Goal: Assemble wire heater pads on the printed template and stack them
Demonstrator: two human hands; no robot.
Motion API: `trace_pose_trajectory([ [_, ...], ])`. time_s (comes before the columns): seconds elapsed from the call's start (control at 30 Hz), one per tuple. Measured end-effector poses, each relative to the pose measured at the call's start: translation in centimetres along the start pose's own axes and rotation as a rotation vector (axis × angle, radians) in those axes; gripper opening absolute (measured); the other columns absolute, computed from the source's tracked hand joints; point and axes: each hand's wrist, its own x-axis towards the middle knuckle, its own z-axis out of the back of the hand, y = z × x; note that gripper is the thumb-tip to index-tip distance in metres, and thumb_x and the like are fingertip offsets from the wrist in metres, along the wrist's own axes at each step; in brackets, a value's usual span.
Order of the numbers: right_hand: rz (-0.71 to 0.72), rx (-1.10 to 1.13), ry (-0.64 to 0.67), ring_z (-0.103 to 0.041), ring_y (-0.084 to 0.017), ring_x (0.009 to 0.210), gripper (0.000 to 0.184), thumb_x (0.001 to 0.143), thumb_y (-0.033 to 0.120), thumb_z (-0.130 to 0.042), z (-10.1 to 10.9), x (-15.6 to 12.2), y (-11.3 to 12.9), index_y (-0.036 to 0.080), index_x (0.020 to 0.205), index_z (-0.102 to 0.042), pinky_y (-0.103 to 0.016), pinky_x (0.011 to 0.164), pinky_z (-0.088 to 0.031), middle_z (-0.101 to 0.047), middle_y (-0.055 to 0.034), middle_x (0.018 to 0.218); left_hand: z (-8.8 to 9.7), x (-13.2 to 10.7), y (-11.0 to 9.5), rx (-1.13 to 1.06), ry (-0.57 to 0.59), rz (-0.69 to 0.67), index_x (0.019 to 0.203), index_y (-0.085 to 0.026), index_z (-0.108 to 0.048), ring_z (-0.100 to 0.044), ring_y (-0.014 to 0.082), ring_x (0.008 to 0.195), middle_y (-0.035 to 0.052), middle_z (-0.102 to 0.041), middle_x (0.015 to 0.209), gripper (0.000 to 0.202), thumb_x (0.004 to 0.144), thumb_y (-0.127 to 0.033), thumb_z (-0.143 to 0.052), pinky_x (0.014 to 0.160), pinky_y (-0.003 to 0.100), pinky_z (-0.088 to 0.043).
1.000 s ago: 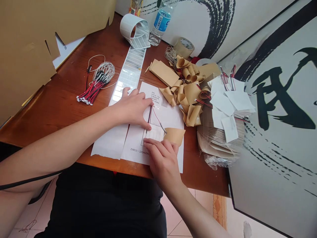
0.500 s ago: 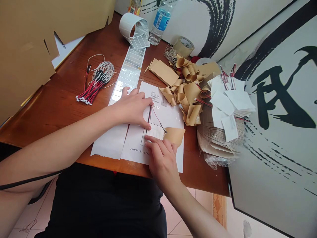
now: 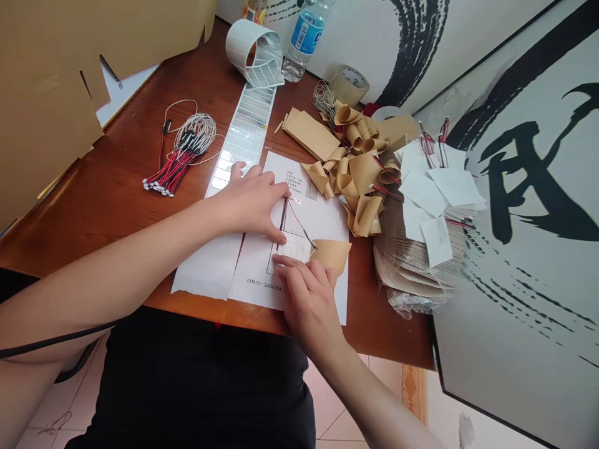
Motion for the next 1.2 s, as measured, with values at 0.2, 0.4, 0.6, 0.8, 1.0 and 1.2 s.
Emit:
trace_pose_trajectory([
  [0.2,0.001,0.012,0.023,-0.051,-0.020,0.083,0.039,0.086,-0.014,-0.045,0.0,-0.1,-0.3,0.021,0.099,-0.054,-0.035,0.076,-0.032,-0.078,-0.0057,0.123,0.2,-0.2,0.0,0.020,0.003,-0.018,0.146,-0.026,-0.058,-0.045,0.0410,0.134,0.0155,-0.061,0.134,0.089,0.074,-0.078,-0.066,0.119,0.062,-0.016],
  [0.4,0.012,0.006,0.017,-0.051,-0.020,0.083,0.038,0.087,-0.013,-0.045,0.0,0.0,-0.3,0.021,0.100,-0.055,-0.035,0.077,-0.031,-0.078,-0.0054,0.121,0.2,-0.3,-0.1,0.025,0.011,-0.018,0.149,-0.025,-0.056,-0.045,0.0418,0.135,0.0168,-0.060,0.136,0.090,0.079,-0.081,-0.059,0.120,0.064,-0.014],
  [0.6,0.028,-0.013,0.018,-0.050,-0.019,0.082,0.043,0.081,-0.017,-0.045,0.2,0.2,-0.4,0.021,0.099,-0.054,-0.034,0.076,-0.032,-0.079,-0.0034,0.119,0.2,-0.6,-0.5,0.063,0.029,-0.033,0.153,-0.020,-0.052,-0.043,0.0436,0.136,0.0191,-0.058,0.136,0.100,0.073,-0.078,-0.067,0.119,0.066,-0.015],
  [0.8,0.033,-0.024,0.037,-0.049,-0.020,0.082,0.038,0.085,-0.014,-0.048,0.2,0.2,-0.5,0.022,0.098,-0.056,-0.034,0.077,-0.032,-0.079,-0.0021,0.119,0.2,-0.6,-0.7,0.055,0.048,-0.015,0.155,-0.022,-0.050,-0.042,0.0434,0.136,0.0178,-0.058,0.140,0.101,0.072,-0.077,-0.067,0.121,0.063,-0.012],
  [1.0,0.060,-0.061,0.031,-0.047,-0.020,0.079,0.036,0.089,-0.013,-0.048,0.2,0.2,-0.5,0.021,0.097,-0.056,-0.035,0.075,-0.030,-0.080,-0.0017,0.117,0.4,-0.6,-1.0,0.062,0.062,0.011,0.154,-0.022,-0.050,-0.041,0.0435,0.138,0.0175,-0.057,0.141,0.101,0.070,-0.075,-0.069,0.122,0.063,-0.011],
  [1.2,0.089,-0.074,0.043,-0.049,-0.020,0.080,0.034,0.091,-0.011,-0.047,0.4,0.4,-0.7,0.021,0.098,-0.058,-0.035,0.075,-0.030,-0.080,-0.0026,0.117,0.5,-0.5,-0.6,0.039,0.065,-0.017,0.155,-0.021,-0.048,-0.041,0.0431,0.139,0.0180,-0.056,0.141,0.101,0.072,-0.077,-0.066,0.122,0.063,-0.013],
])
